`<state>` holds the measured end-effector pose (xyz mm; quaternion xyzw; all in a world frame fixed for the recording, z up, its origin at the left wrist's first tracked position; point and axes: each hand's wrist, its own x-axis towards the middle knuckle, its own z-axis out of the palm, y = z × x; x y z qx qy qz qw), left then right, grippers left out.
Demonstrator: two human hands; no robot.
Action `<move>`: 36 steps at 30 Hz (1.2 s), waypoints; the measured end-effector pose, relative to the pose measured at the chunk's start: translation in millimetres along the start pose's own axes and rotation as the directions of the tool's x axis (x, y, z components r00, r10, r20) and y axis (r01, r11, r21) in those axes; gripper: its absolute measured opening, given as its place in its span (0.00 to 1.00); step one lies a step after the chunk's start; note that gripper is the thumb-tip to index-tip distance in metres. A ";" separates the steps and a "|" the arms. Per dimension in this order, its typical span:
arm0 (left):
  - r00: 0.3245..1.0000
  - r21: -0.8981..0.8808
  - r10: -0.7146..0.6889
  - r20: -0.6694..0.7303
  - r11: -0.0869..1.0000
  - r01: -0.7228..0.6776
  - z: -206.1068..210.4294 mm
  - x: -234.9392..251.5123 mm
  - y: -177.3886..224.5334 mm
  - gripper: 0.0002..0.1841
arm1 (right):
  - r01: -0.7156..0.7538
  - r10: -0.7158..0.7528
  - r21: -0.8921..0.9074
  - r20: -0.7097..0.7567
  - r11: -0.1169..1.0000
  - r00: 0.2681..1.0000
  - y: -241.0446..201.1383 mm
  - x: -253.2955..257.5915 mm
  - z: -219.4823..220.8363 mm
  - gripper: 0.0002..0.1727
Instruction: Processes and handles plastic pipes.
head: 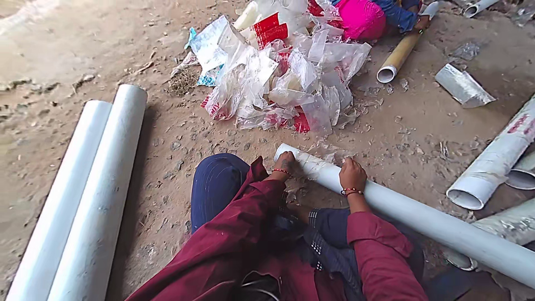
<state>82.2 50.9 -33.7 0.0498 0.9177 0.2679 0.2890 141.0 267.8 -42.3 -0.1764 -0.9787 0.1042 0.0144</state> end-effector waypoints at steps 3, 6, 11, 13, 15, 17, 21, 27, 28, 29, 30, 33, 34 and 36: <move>0.999 0.042 0.029 -0.034 0.999 -0.027 5.3 2.4 1.0 0.22 | 0.009 -0.009 -0.009 0.017 1.000 1.000 0.9 1.4 0.0 0.20; 0.985 0.177 0.174 0.000 0.969 -0.171 7.4 7.7 -1.4 0.16 | 0.003 -0.002 -0.016 0.024 1.000 1.000 0.3 1.5 0.4 0.20; 0.923 0.294 0.301 0.240 0.884 -0.364 -7.9 1.2 -1.0 0.19 | -0.024 0.024 -0.017 0.030 1.000 0.999 -1.6 1.1 -2.9 0.21; 0.907 0.296 0.298 0.297 0.875 -0.384 -16.7 4.0 -3.7 0.16 | -0.020 0.021 -0.019 0.019 1.000 1.000 -1.3 1.0 -1.8 0.21; 0.930 0.274 0.284 0.232 0.899 -0.343 -17.5 3.4 -5.1 0.14 | -0.015 0.015 -0.015 0.001 1.000 1.000 -0.1 1.6 -0.6 0.20; 0.966 0.238 0.233 0.116 0.937 -0.254 -13.5 -0.2 -1.1 0.20 | -0.013 0.013 -0.011 -0.016 1.000 1.000 0.2 1.9 0.4 0.20; 0.975 0.247 0.203 0.096 0.944 -0.220 -6.5 7.7 3.6 0.27 | -0.009 0.008 -0.016 -0.033 1.000 0.999 0.2 2.1 3.4 0.20; 0.996 0.079 0.084 0.018 0.993 -0.085 -3.4 4.0 4.8 0.14 | 0.142 -0.127 0.072 -0.176 0.987 0.976 -0.6 -1.7 5.5 0.18; 0.998 0.027 0.057 0.005 0.998 -0.057 -4.1 5.0 1.2 0.13 | 0.207 -0.189 0.094 -0.170 0.974 0.967 -6.2 -1.8 3.0 0.17; 0.999 -0.012 0.043 0.002 0.999 -0.043 -3.7 6.3 -2.6 0.13 | 0.268 -0.253 0.105 -0.137 0.958 0.958 -14.6 -2.6 -0.3 0.17; 0.999 -0.043 0.034 0.004 0.999 -0.033 -2.7 7.6 -4.9 0.13 | 0.315 -0.308 0.109 -0.077 0.943 0.948 -24.9 -3.1 -3.6 0.17; 0.999 -0.077 0.042 0.032 0.996 -0.040 -1.5 10.8 -4.8 0.14 | 0.409 -0.421 0.107 0.130 0.906 0.898 -57.1 -1.0 -9.4 0.17; 0.997 -0.068 0.059 0.040 0.996 -0.057 -1.7 11.2 -4.5 0.13 | 0.441 -0.450 0.092 0.170 0.893 0.877 -65.2 0.4 -9.3 0.17; 0.996 -0.046 0.070 0.056 0.997 -0.068 -2.5 11.7 -3.5 0.14 | 0.472 -0.466 0.045 0.264 0.881 0.844 -78.1 4.0 -10.3 0.17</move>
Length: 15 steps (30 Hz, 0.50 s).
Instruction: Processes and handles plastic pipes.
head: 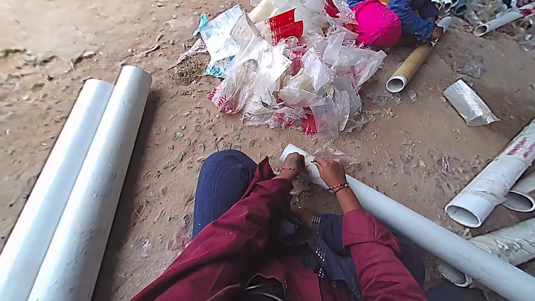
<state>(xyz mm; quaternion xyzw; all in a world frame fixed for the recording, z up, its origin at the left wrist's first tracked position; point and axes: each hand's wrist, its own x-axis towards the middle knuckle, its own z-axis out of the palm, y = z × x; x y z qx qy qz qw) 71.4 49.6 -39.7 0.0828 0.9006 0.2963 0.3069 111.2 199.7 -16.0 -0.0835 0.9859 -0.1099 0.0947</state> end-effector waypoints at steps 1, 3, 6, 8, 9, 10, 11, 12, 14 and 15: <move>1.000 0.004 0.000 0.006 1.000 0.000 -0.4 -0.3 0.5 0.15 | 0.001 0.001 -0.032 0.047 0.999 0.999 -3.4 3.3 -2.0 0.18; 1.000 0.009 -0.007 0.008 1.000 0.007 0.1 0.0 1.4 0.15 | -0.002 0.016 -0.103 0.134 0.995 0.991 -9.0 7.0 -7.3 0.18; 1.000 -0.002 -0.007 0.020 1.000 0.007 -0.2 0.3 2.0 0.15 | 0.028 0.002 -0.182 0.160 0.983 0.987 -11.0 9.1 -11.8 0.18; 1.000 -0.011 -0.010 0.028 1.000 0.010 -1.7 -1.2 3.6 0.15 | 0.037 -0.004 -0.194 0.166 0.980 0.986 -10.9 9.4 -13.6 0.18; 1.000 -0.015 -0.015 0.026 1.000 0.016 -1.8 -1.4 4.0 0.15 | 0.036 0.001 -0.202 0.182 0.979 0.983 -12.2 10.1 -15.5 0.18; 0.999 -0.021 -0.019 0.027 1.000 0.020 -1.6 -1.2 3.8 0.15 | 0.032 0.015 -0.216 0.212 0.976 0.977 -14.8 11.2 -18.4 0.18; 1.000 -0.025 -0.018 0.025 1.000 0.019 -0.6 -0.2 2.6 0.15 | 0.023 0.037 -0.237 0.246 0.971 0.969 -18.5 12.4 -21.9 0.18; 1.000 -0.031 -0.009 0.019 0.999 0.010 1.9 1.4 0.3 0.14 | 0.012 0.064 -0.260 0.282 0.966 0.957 -22.2 13.3 -25.4 0.18; 1.000 -0.054 0.012 -0.004 0.998 -0.013 8.0 6.2 -4.5 0.14 | 0.002 0.096 -0.289 0.324 0.957 0.941 -25.2 13.5 -31.6 0.18; 1.000 -0.070 0.024 -0.014 0.997 -0.025 8.9 7.1 -5.7 0.15 | -0.001 0.108 -0.301 0.337 0.954 0.935 -24.6 12.5 -34.8 0.18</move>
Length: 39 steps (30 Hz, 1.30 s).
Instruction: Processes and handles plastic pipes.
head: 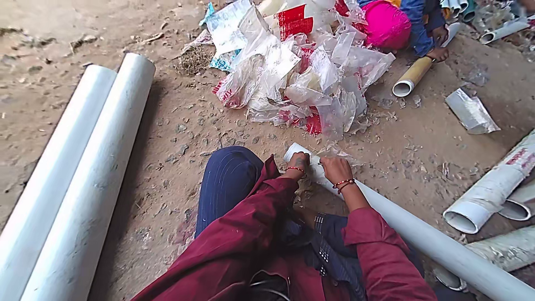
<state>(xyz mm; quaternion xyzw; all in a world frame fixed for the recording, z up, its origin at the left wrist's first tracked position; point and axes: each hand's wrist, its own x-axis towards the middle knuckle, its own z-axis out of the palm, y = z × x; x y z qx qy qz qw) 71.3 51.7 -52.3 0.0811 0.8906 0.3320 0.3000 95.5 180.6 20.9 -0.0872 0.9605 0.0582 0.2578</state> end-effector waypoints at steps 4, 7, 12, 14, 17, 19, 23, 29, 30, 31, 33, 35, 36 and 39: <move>0.996 -0.033 0.079 -0.048 0.996 -0.080 -2.0 -4.7 3.6 0.17 | -0.019 0.026 -0.078 0.087 0.997 0.996 14.7 -13.1 -5.3 0.17; 0.988 0.022 0.148 -0.047 0.989 -0.147 -1.0 -8.5 12.3 0.18 | -0.071 0.080 -0.082 0.116 0.994 0.990 29.7 -27.7 -3.5 0.18; 0.991 0.082 0.128 -0.033 0.989 -0.125 -1.1 -11.2 19.3 0.17 | -0.204 0.347 0.360 -0.396 0.910 0.850 64.2 -39.7 59.6 0.17; 0.989 0.095 0.139 -0.043 0.986 -0.134 -0.1 -7.4 23.7 0.14 | -0.259 0.456 0.434 -0.449 0.863 0.769 67.1 -30.7 80.1 0.17; 0.992 0.132 0.126 -0.027 0.984 -0.122 0.8 -6.6 24.2 0.14 | -0.270 0.470 0.445 -0.436 0.854 0.768 61.7 -15.4 90.9 0.17; 0.990 0.165 0.141 -0.013 0.977 -0.137 1.9 -7.5 23.1 0.13 | -0.266 0.454 0.431 -0.425 0.862 0.783 60.0 -10.8 90.3 0.19; 0.968 0.321 0.203 0.144 0.916 -0.240 2.6 -6.7 20.7 0.15 | -0.243 0.451 0.422 -0.515 0.873 0.729 59.6 -9.6 96.8 0.17; 0.993 0.276 0.103 0.055 0.954 -0.114 -2.0 -21.3 30.7 0.23 | -0.247 0.467 0.436 -0.522 0.865 0.714 60.9 -8.6 99.3 0.17; 0.995 0.283 0.087 0.042 0.954 -0.095 -0.6 -22.5 32.8 0.26 | -0.247 0.467 0.438 -0.517 0.865 0.717 60.5 -8.9 99.0 0.17; 0.995 0.309 0.089 0.037 0.946 -0.096 2.3 -21.5 32.7 0.24 | -0.247 0.468 0.441 -0.512 0.863 0.720 59.9 -9.1 98.7 0.17; 0.993 0.363 0.102 0.055 0.925 -0.115 6.5 -19.2 33.3 0.21 | -0.252 0.471 0.441 -0.509 0.862 0.721 59.2 -9.5 98.4 0.17; 0.991 0.394 0.119 0.061 0.910 -0.133 6.9 -20.6 36.4 0.18 | -0.254 0.473 0.442 -0.505 0.860 0.722 59.5 -9.4 97.5 0.17; 0.992 0.393 0.116 0.051 0.911 -0.127 7.5 -20.9 36.6 0.17 | -0.256 0.473 0.440 -0.504 0.861 0.723 59.4 -9.9 97.3 0.17; 0.999 0.324 0.053 -0.007 0.945 -0.048 9.1 -20.1 33.2 0.17 | -0.263 0.476 0.442 -0.486 0.857 0.733 58.3 -10.5 95.9 0.17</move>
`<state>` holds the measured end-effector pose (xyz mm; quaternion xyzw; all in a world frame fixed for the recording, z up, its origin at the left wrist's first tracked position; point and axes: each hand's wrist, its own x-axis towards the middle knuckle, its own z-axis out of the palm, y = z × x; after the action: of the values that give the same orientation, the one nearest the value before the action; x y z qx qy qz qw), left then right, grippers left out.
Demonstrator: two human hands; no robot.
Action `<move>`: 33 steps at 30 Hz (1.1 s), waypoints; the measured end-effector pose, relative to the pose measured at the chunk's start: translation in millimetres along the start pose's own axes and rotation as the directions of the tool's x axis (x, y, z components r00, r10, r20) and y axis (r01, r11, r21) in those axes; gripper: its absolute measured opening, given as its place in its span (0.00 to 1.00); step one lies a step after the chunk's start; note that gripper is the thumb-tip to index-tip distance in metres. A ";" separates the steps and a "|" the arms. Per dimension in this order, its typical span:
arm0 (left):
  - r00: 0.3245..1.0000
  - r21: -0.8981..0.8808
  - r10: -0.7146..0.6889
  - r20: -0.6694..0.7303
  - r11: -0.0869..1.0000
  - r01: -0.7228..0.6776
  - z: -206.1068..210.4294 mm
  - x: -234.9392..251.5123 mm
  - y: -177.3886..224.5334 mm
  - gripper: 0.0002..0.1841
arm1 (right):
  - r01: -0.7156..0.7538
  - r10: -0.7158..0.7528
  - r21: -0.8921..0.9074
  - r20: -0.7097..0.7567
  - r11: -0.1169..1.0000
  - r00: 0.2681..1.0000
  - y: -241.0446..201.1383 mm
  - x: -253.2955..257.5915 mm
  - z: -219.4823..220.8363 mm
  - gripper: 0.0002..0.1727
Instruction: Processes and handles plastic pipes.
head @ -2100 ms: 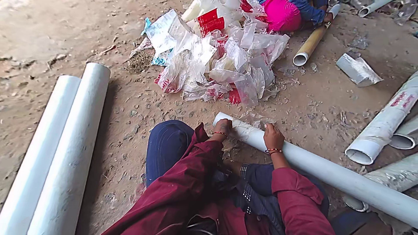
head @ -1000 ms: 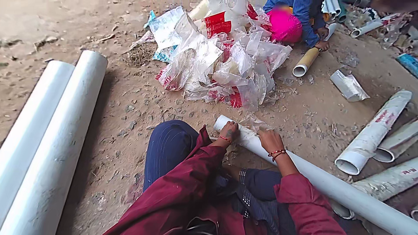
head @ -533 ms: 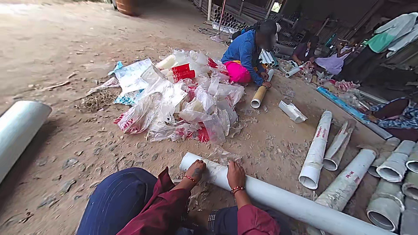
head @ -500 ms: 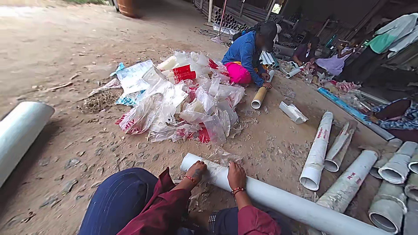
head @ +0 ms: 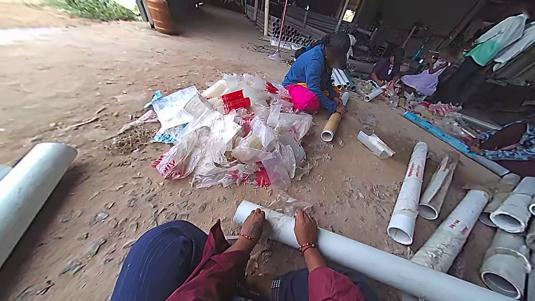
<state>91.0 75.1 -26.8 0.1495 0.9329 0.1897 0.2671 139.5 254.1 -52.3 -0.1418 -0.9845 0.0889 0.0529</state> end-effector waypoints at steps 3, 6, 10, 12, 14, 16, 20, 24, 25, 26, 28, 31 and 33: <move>0.998 -0.066 -0.049 -0.037 0.997 0.046 4.7 -3.3 0.3 0.18 | -0.013 0.014 -0.014 0.042 1.000 0.999 0.5 1.4 -0.4 0.18; 0.996 -0.102 -0.060 -0.067 0.993 0.053 6.4 -5.6 2.5 0.17 | -0.017 0.018 -0.018 0.058 1.000 0.998 0.2 1.9 -0.7 0.19; 0.997 -0.113 -0.012 -0.080 0.994 0.003 5.1 -0.9 -0.5 0.16 | -0.011 0.011 -0.014 0.039 1.000 0.999 -0.2 0.8 -0.6 0.18; 0.998 -0.093 0.025 -0.054 0.995 -0.030 3.7 2.9 -3.7 0.16 | -0.009 0.010 -0.013 0.033 1.000 0.999 -0.2 0.7 0.0 0.18; 0.998 -0.052 0.054 -0.013 0.997 -0.055 3.0 5.1 -5.4 0.16 | -0.019 0.020 -0.014 0.049 1.000 0.999 -0.4 1.1 -0.8 0.19; 0.996 0.019 0.069 0.049 0.997 -0.070 2.5 5.1 -4.2 0.17 | -0.017 0.018 -0.019 0.053 1.000 0.998 0.5 1.6 -0.8 0.19; 0.981 0.168 0.145 0.132 0.972 -0.167 5.7 1.2 -0.8 0.22 | -0.010 0.011 -0.021 0.047 1.000 0.999 1.4 1.7 -0.4 0.19; 0.990 0.048 0.102 0.098 0.993 -0.107 3.7 -4.1 -3.5 0.18 | -0.007 0.007 -0.015 0.029 1.000 1.000 2.0 1.2 0.9 0.19; 0.996 -0.016 0.060 0.059 0.998 -0.059 4.1 -5.2 -3.5 0.18 | -0.002 0.002 -0.015 0.015 1.000 1.000 2.4 1.5 1.0 0.19; 0.999 -0.061 0.025 0.029 0.998 -0.023 4.7 -6.1 -2.7 0.20 | 0.000 0.000 -0.013 0.008 1.000 1.000 2.6 0.8 1.3 0.19; 1.000 -0.068 0.012 -0.019 0.998 -0.013 6.0 -5.5 -0.4 0.21 | 0.002 -0.002 -0.006 0.007 1.000 1.000 2.2 -0.3 1.8 0.18; 0.993 -0.028 0.089 -0.076 0.995 -0.091 9.7 -1.8 -0.5 0.16 | 0.002 -0.002 -0.013 0.003 1.000 1.000 2.0 -0.5 1.1 0.19; 0.994 -0.047 0.082 -0.078 0.995 -0.086 9.6 -1.8 -0.6 0.16 | -0.005 0.005 -0.010 0.015 1.000 1.000 1.2 -0.7 -0.5 0.19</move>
<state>97.7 76.5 -33.9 0.1744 0.9303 0.2296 0.2268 140.6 255.2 -52.2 -0.1439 -0.9849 0.0851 0.0445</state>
